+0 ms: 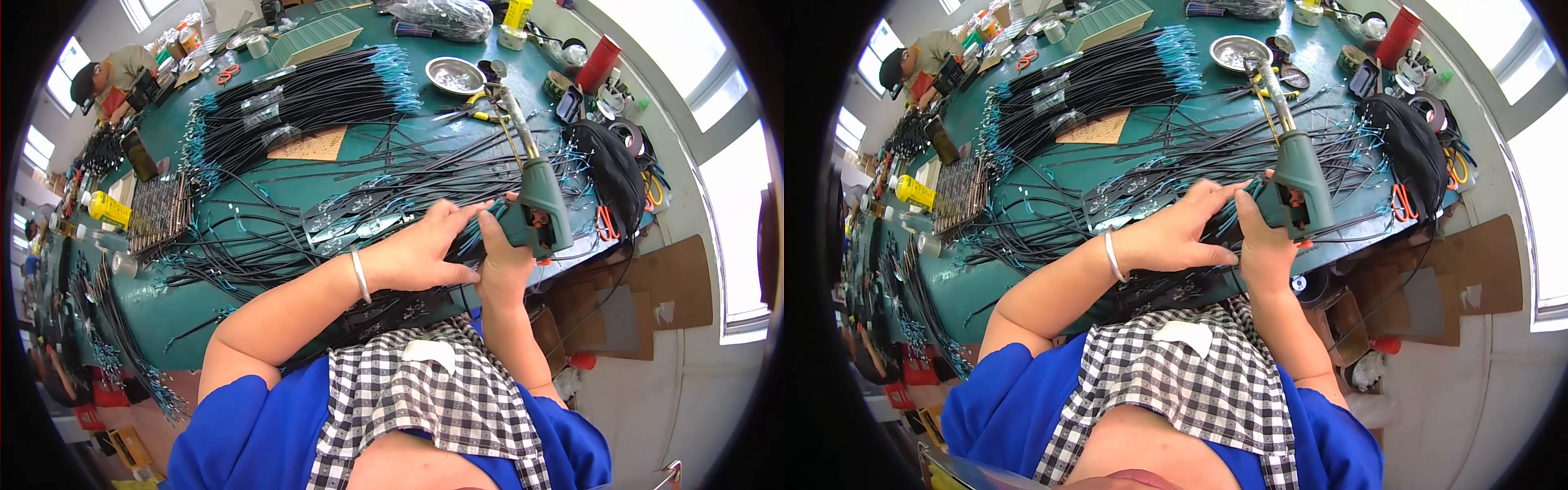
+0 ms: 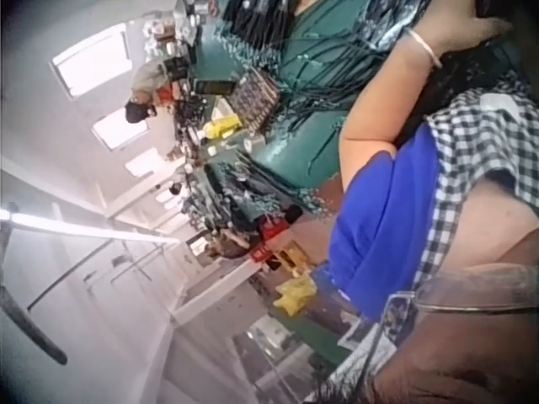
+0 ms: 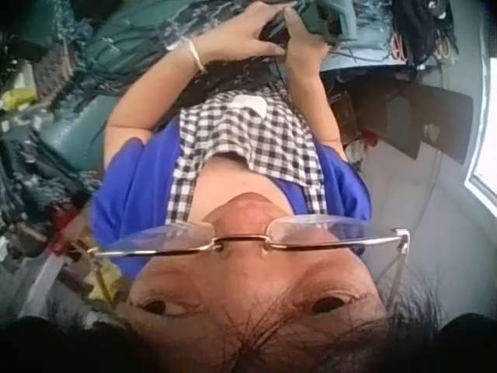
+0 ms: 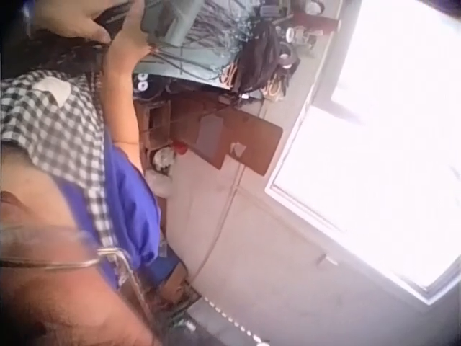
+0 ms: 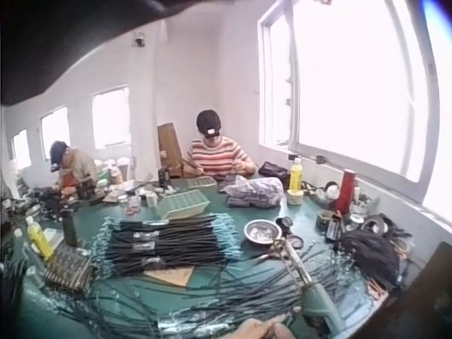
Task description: The person solders wires onto a panel of circuit boards using a soldering iron, then sets down the iron and arranges the wires by hand.
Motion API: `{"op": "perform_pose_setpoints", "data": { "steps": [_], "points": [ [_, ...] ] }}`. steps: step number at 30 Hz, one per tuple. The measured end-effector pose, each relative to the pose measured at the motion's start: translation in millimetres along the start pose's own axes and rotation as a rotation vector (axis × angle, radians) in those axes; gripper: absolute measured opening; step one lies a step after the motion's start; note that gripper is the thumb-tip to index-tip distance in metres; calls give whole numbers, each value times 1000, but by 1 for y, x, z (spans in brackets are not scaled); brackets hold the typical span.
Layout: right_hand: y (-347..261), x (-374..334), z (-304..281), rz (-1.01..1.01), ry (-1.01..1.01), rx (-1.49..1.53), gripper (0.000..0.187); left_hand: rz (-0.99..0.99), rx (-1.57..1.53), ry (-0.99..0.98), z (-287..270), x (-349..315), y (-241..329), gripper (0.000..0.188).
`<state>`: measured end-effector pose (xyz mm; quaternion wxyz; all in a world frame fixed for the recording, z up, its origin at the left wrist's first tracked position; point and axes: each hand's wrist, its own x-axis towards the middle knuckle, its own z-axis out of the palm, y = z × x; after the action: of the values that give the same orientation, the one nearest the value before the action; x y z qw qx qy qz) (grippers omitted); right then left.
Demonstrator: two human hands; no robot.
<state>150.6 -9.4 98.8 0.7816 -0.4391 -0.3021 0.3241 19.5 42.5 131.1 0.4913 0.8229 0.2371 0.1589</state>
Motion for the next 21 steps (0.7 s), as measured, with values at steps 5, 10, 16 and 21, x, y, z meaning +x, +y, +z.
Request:
{"op": "perform_pose_setpoints", "data": {
  "steps": [5, 10, 16, 21],
  "points": [
    [-9, -5, 1, 49, -92, -119, 43, -38, 253, 163, 6, -11, -10, 52],
    [-36, 27, -18, -235, -217, -296, 25, -130, -77, -152, -10, -23, 9, 26],
    [-41, -14, 17, -184, -478, -512, 20, -96, -148, -269, 2, -52, 20, 29],
    [-56, -37, 32, 166, -495, -332, 19, 20, -266, -144, 14, -82, 18, 26]
  ]
}}
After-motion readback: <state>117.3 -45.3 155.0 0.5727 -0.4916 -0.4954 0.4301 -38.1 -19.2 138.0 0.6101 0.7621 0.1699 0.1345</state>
